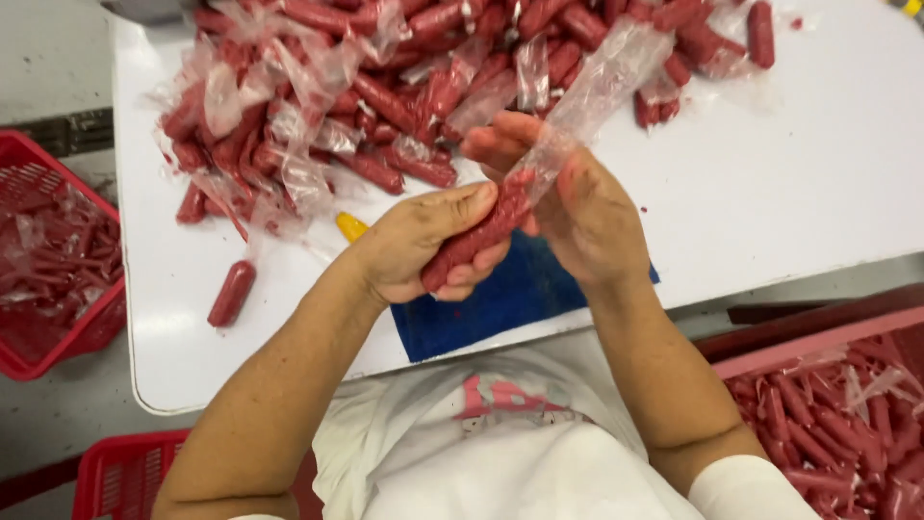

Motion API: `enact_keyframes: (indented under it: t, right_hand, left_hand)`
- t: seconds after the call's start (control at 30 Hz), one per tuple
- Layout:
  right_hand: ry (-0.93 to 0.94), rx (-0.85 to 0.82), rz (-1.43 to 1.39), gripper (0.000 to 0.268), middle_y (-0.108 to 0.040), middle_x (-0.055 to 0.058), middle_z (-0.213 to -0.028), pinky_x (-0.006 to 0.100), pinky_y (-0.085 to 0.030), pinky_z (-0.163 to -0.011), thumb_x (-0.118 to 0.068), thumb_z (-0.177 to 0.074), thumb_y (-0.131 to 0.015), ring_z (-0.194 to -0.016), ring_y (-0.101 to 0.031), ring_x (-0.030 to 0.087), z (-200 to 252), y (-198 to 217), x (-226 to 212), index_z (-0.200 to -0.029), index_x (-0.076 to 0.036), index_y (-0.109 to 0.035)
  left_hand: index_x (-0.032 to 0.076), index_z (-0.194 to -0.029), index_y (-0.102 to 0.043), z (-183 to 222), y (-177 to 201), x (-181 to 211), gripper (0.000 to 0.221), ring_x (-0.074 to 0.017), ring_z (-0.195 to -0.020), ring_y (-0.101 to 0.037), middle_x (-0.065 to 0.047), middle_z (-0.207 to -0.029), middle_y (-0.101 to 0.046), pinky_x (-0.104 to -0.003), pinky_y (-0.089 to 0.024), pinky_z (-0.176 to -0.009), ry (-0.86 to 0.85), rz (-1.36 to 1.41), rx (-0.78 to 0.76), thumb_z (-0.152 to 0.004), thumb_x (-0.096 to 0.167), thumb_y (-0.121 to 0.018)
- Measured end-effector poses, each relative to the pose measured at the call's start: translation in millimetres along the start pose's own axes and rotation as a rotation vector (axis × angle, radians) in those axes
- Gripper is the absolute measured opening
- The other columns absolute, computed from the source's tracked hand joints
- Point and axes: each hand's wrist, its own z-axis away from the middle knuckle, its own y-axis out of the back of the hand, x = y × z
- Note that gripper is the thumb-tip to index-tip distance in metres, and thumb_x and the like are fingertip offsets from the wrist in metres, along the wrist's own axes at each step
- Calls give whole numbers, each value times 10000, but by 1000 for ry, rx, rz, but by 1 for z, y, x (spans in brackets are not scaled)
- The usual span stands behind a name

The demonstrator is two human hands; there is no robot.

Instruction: The person repeatedly picks up individual sausages, wraps each one in a small clear plastic bag, and places the wrapped sausage into a red basket. The process is continuous and repetitive throughout the clip.

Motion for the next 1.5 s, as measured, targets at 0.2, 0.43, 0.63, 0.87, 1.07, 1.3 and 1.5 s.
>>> enact_keyframes:
  t: [0.2, 0.43, 0.63, 0.87, 1.07, 1.3, 1.5]
  right_hand:
    - [32, 93, 123, 271, -490, 15, -761, 408, -465, -1095, -345, -1066, -477, -760, -584, 181, 5, -36, 8, -903, -131, -508]
    - [-42, 286, -143, 249, -272, -42, -635, 278, -449, -718, -235, -986, -523, -540, -265, 81, -1, -38, 15, -783, -111, -448]
    - [54, 219, -31, 176, -384, 33, -735, 303, -449, -698, -255, -1011, -492, -697, -502, 188, 24, 0, 16, -1029, -83, -460]
    - [213, -33, 1786, 723, -426, 222, -1579, 596, -147, -1295, -260, -995, -592, -1497, -422, 379, 67, -32, -57, -1580, 0, -255]
    - [377, -554, 2051, 209, -503, 47, -782, 548, -345, -1072, -100, -927, -481, -774, -517, 281, 26, -38, -35, -1113, -34, -550]
    - [608, -548, 1995, 235, -361, -16, -708, 465, -386, -1090, 32, -931, -407, -685, -417, 185, -3, -51, -13, -809, -150, -493]
    - [885, -692, 1857, 411, -581, -12, -961, 654, -280, -1142, 8, -879, -331, -1170, -610, 235, -20, -43, 26, -1035, -176, -664]
  left_hand:
    - [77, -1409, -478, 32, 11, -12, 761, -272, -1268, -545, -121, -1387, -574, -399, -505, -988, -356, -1392, 431, -858, 577, -638]
    - [175, -1534, -273, 2, 12, -46, 773, -159, -1099, -658, -83, -1216, -568, -253, -607, -827, -383, -777, 330, -902, 319, -694]
    - [126, -1347, -564, -10, 15, -70, 541, -336, -910, -737, -116, -1001, -681, -439, -611, -763, -494, -986, 546, -900, 356, -766]
    - [127, -907, -574, 24, -15, -37, 251, -312, -790, -683, -83, -861, -709, -425, -469, -682, -159, -1389, 403, -977, 367, -558]
    - [157, -784, -562, 25, -3, -30, 299, -226, -670, -639, -46, -735, -681, -390, -453, -636, -191, -1408, 372, -958, 393, -622]
    - [144, -729, -437, 53, 11, -21, 392, -177, -636, -482, 1, -676, -551, -358, -398, -619, -71, -1304, 434, -959, 382, -647]
    - [196, -1387, -474, 55, 31, -32, 814, -229, -1090, -713, -82, -1204, -727, -321, -535, -910, -362, -1099, 527, -656, 279, -822]
